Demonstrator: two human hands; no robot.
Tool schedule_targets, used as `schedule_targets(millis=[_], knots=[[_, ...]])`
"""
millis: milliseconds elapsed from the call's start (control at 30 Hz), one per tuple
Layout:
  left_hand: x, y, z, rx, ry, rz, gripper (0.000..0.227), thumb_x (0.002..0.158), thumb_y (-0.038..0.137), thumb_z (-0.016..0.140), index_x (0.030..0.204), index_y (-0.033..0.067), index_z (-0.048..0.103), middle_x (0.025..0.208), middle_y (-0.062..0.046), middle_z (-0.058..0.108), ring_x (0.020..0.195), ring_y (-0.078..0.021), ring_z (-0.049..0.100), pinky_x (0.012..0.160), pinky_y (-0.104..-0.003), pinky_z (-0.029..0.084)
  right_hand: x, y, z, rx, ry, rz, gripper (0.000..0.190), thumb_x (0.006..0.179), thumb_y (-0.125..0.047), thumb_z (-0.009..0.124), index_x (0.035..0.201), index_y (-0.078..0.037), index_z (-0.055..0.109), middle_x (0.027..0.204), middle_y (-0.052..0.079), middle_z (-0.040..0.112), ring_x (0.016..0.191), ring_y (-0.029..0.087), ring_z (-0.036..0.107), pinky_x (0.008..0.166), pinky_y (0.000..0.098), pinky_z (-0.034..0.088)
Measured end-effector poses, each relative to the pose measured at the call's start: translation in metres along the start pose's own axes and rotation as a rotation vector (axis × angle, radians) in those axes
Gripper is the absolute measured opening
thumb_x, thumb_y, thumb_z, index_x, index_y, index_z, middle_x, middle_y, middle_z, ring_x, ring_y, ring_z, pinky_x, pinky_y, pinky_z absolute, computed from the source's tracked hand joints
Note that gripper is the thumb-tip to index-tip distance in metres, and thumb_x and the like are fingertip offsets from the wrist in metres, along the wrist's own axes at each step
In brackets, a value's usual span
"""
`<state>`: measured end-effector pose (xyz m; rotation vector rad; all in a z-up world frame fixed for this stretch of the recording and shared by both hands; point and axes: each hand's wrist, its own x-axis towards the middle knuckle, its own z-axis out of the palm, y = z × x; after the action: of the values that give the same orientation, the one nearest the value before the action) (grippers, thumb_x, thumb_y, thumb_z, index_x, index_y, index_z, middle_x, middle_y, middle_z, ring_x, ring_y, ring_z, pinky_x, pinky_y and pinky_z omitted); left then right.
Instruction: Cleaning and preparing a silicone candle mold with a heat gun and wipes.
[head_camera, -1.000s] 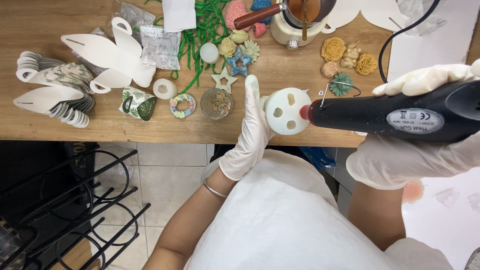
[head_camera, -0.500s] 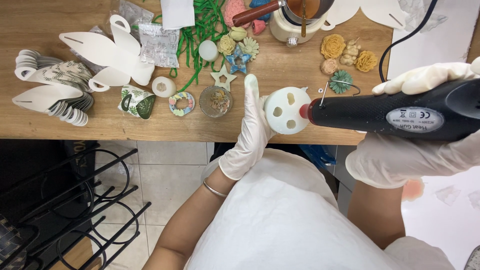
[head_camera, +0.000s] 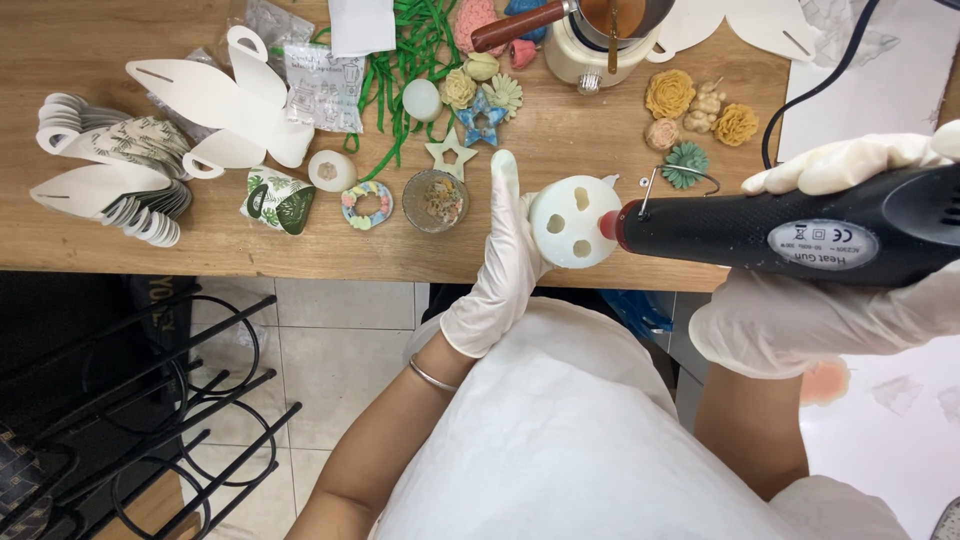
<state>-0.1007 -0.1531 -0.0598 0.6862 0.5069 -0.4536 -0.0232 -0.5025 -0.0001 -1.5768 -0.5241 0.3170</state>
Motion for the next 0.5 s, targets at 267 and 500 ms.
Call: schedule_targets(millis=[267,500], knots=[[-0.012,0.013,0.012,0.066,0.025,0.011,0.108,0.084,0.09,0.03,0.123,-0.003,0.067,0.117,-0.012,0.071,0.111,-0.0208,0.065,0.1,-0.037,0.052,0.002,-0.01,0.069,0.177,0.34,-0.26,0.053,0.08,-0.02,0.086,0.122,-0.01,0.056,0.104,0.016,0.064,0.094,0.032,0.072,0.089,0.0507,0.064],[-0.012,0.014,0.013,0.092,0.081,0.001,0.104,0.083,0.089,0.031,0.124,-0.0003,0.065,0.121,-0.012,0.069,0.115,-0.0202,0.064,0.103,-0.038,0.052,0.03,-0.057,0.141,-0.313,0.574,-0.439,0.07,0.091,-0.005,0.088,0.143,-0.01,0.04,0.112,0.018,0.06,0.095,0.028,0.067,0.09,0.0447,0.064]])
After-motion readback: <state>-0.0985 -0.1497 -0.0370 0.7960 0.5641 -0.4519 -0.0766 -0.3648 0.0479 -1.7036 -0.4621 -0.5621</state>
